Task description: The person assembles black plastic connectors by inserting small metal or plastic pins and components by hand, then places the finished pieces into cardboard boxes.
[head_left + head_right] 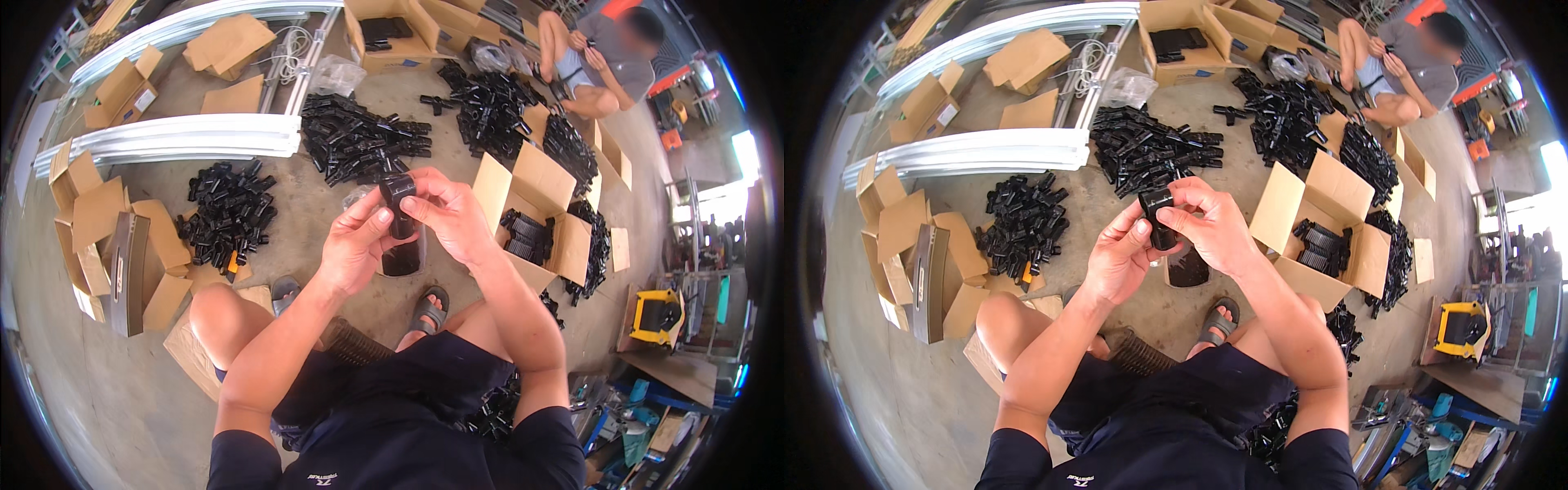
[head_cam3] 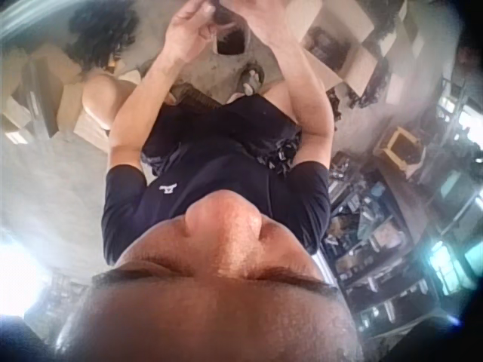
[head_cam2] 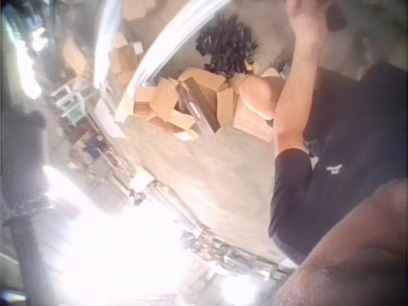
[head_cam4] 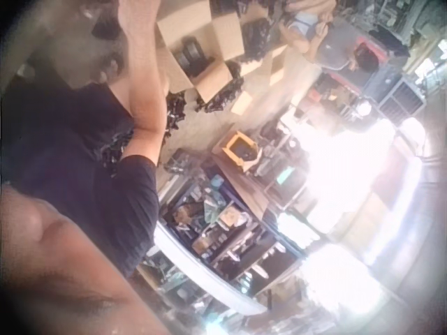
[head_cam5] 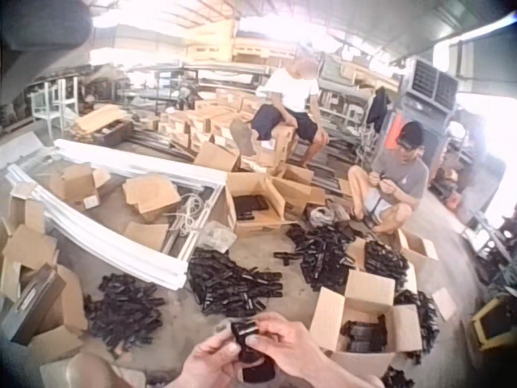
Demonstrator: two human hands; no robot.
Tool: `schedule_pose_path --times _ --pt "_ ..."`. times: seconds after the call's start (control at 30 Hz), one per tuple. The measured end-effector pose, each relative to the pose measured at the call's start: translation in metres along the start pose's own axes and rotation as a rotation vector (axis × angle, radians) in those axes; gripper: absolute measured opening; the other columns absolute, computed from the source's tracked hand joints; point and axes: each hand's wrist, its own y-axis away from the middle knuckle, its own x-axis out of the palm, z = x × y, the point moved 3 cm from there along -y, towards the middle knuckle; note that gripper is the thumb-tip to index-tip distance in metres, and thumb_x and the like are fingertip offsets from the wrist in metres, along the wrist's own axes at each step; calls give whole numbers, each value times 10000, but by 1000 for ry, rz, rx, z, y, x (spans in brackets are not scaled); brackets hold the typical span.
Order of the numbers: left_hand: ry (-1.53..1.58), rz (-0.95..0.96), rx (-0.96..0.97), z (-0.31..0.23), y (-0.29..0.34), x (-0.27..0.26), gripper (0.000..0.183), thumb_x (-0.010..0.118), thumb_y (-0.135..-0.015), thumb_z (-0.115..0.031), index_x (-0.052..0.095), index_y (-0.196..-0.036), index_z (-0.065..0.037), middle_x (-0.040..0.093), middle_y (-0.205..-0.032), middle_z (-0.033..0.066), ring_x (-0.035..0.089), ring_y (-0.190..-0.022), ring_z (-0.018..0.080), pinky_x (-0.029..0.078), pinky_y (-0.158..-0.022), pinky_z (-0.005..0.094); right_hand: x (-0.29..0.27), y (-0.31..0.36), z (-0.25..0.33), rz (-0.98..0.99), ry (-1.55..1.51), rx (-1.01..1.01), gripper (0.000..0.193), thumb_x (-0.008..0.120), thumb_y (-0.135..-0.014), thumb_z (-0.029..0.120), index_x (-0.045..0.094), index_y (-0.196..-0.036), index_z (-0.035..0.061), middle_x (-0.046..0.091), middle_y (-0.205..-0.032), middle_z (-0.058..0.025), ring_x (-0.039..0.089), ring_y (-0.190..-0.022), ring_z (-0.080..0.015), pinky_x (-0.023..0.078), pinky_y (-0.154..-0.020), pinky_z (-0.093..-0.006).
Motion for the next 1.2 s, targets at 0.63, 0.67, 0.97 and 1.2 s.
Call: schedule_pose_path --times 0.63,0.67,0.97,1.2 --pt "-587 -241 229 -42 34 -6 434 705 -912 80 629 -1338 48 724 -1199 106 681 -1069 139 557 -947 282 47 14 -9 -76 -31 -214 344 760 -923 74 652 -1238 -12 633 -1146 -56 658 -930 -121 534 -805 -271" --pt "-589 -218 234 -41 33 -7 433 705 -912 80 631 -1338 48 724 -1199 107 681 -1065 139 557 -947 284 46 14 -7 -67 -12 -235 347 761 -921 71 651 -1240 -10 629 -1147 -58 655 -933 -120 535 -803 -271" --pt "-629 -197 239 -28 25 -11 419 695 -928 73 633 -1341 45 727 -1190 110 684 -1050 137 569 -935 292 40 20 -11 -55 14 -242 353 737 -912 8 644 -1253 -10 612 -1150 -63 630 -974 -122 547 -783 -254" --pt "-605 -159 284 -25 20 -13 431 702 -923 78 629 -1346 43 722 -1203 115 686 -1068 149 571 -936 293 38 20 -4 -98 -114 -278 346 712 -923 -16 633 -1260 -31 594 -1176 -74 622 -988 -126 561 -798 -267"
